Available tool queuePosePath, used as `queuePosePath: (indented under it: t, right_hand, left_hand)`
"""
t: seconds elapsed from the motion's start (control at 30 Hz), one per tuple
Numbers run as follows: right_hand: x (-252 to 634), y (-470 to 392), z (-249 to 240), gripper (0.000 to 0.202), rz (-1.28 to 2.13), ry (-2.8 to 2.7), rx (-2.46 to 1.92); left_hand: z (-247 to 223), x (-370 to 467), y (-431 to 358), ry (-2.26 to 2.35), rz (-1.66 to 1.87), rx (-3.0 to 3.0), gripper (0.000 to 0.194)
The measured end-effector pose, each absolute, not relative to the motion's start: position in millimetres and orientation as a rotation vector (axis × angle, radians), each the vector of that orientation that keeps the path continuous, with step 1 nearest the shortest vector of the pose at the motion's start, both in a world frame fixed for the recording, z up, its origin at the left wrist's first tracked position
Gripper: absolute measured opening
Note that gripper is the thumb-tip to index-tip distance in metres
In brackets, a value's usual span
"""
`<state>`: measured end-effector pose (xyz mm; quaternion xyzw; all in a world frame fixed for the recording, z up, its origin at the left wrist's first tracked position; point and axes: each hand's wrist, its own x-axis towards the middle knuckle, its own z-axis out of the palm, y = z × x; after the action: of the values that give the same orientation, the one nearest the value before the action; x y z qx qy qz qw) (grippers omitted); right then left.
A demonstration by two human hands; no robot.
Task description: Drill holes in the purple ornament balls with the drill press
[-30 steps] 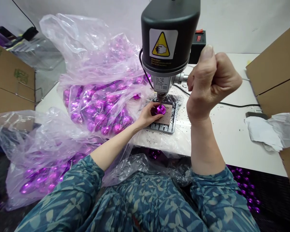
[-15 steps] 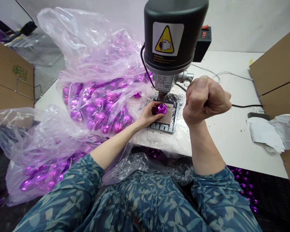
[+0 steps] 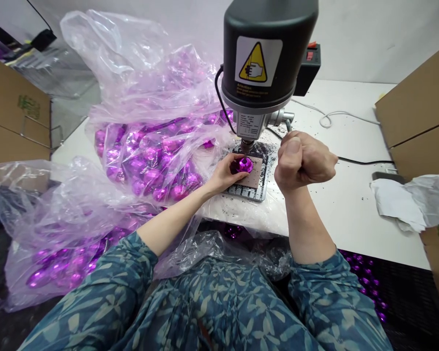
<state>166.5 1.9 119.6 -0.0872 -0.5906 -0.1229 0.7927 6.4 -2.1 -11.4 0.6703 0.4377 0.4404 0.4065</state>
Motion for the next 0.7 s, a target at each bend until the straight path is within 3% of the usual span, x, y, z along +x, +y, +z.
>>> queuePosePath:
  t: [0.3, 0.6, 0.7]
  right_hand:
    - [173.7, -1.4, 105.9, 0.047, -0.281, -1.394, -0.141]
    - [164.0, 6.3, 175.8, 0.06, 0.03, -1.261, -0.521]
    - [164.1, 9.4, 182.0, 0.061, 0.078, -1.277, -0.595]
  left_hand:
    - [-7.4, 5.9, -4.3, 1.124, 1.121, 1.731, 0.054]
    - [13.5, 8.0, -28.8, 1.331, 1.178, 1.666, 0.05]
    - [28.2, -5.0, -68.0, 1.161, 0.889, 1.742, 0.043]
